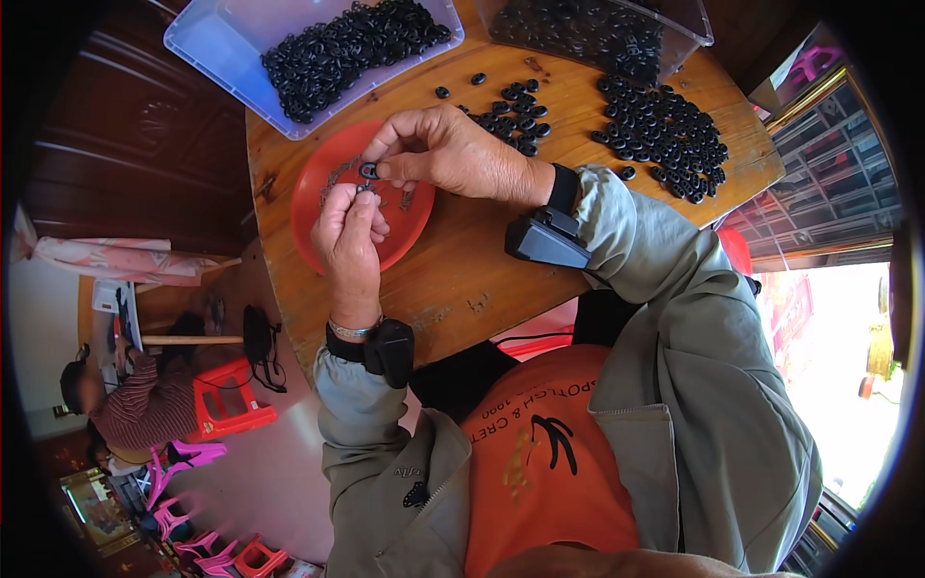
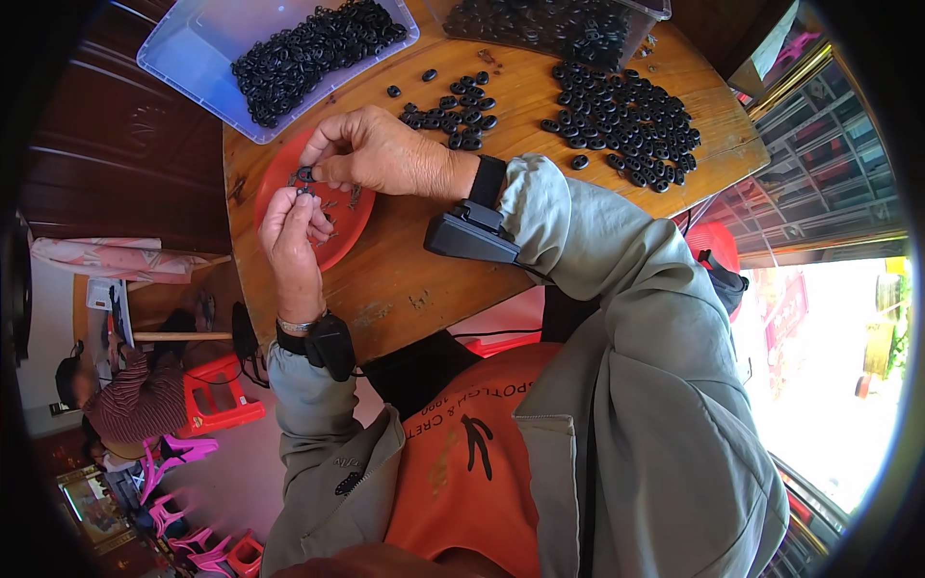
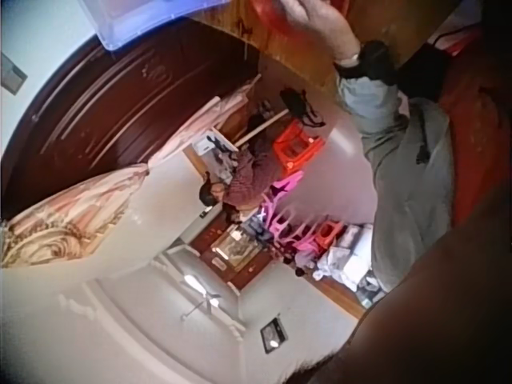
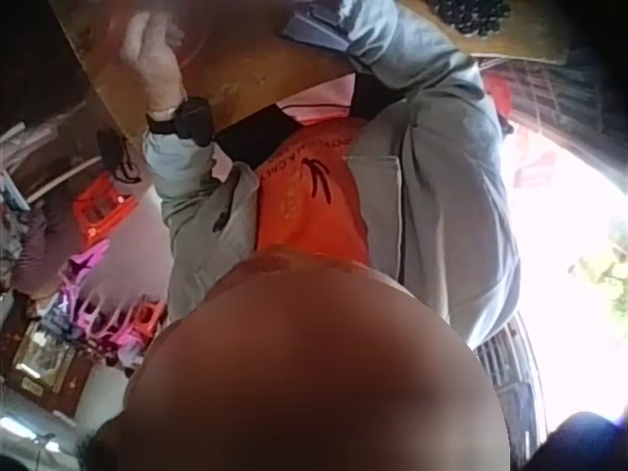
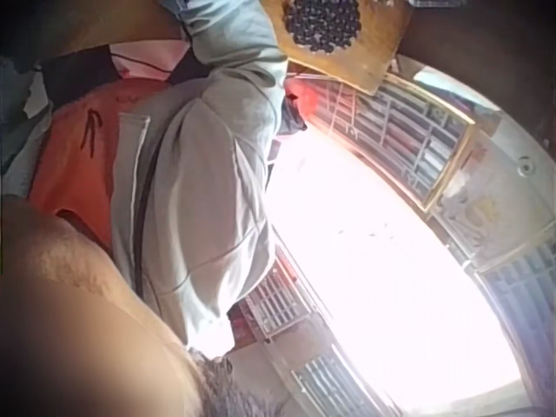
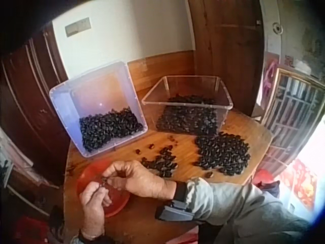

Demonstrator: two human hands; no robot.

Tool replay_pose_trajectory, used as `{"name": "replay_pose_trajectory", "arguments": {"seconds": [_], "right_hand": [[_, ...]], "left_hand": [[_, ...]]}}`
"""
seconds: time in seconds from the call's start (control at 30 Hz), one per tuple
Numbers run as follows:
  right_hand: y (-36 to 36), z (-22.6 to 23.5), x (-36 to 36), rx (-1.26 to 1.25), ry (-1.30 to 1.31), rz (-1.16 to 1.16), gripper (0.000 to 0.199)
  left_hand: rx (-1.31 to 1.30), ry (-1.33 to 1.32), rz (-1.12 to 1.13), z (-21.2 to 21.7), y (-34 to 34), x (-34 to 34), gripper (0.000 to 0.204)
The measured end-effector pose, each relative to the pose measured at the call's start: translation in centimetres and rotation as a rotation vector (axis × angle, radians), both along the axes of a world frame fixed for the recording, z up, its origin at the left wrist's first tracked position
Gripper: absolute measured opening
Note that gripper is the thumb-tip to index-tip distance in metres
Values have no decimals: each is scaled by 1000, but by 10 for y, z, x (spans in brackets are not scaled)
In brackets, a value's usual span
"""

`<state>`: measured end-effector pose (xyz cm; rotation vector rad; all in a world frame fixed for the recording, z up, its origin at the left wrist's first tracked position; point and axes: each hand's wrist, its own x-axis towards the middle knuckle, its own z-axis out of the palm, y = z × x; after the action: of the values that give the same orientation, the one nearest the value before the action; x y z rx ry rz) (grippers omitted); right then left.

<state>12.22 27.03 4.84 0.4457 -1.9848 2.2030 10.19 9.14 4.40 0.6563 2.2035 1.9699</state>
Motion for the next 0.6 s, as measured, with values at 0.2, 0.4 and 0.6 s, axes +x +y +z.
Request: {"name": "replay_pose_trajectory", "arguments": {"seconds": [0.2, 0.4, 0.6], "right_hand": [[-1, 1, 1, 80, 32, 33, 15], [4, 4, 3, -19, -44, -17, 15], [0, 5, 4, 26, -55, -16, 16]], "left_hand": [[-5, 8, -5, -1, -1, -1, 17], [24, -9, 4, 0, 1, 1, 17], [9, 4, -3, 0, 1, 1, 17]]}}
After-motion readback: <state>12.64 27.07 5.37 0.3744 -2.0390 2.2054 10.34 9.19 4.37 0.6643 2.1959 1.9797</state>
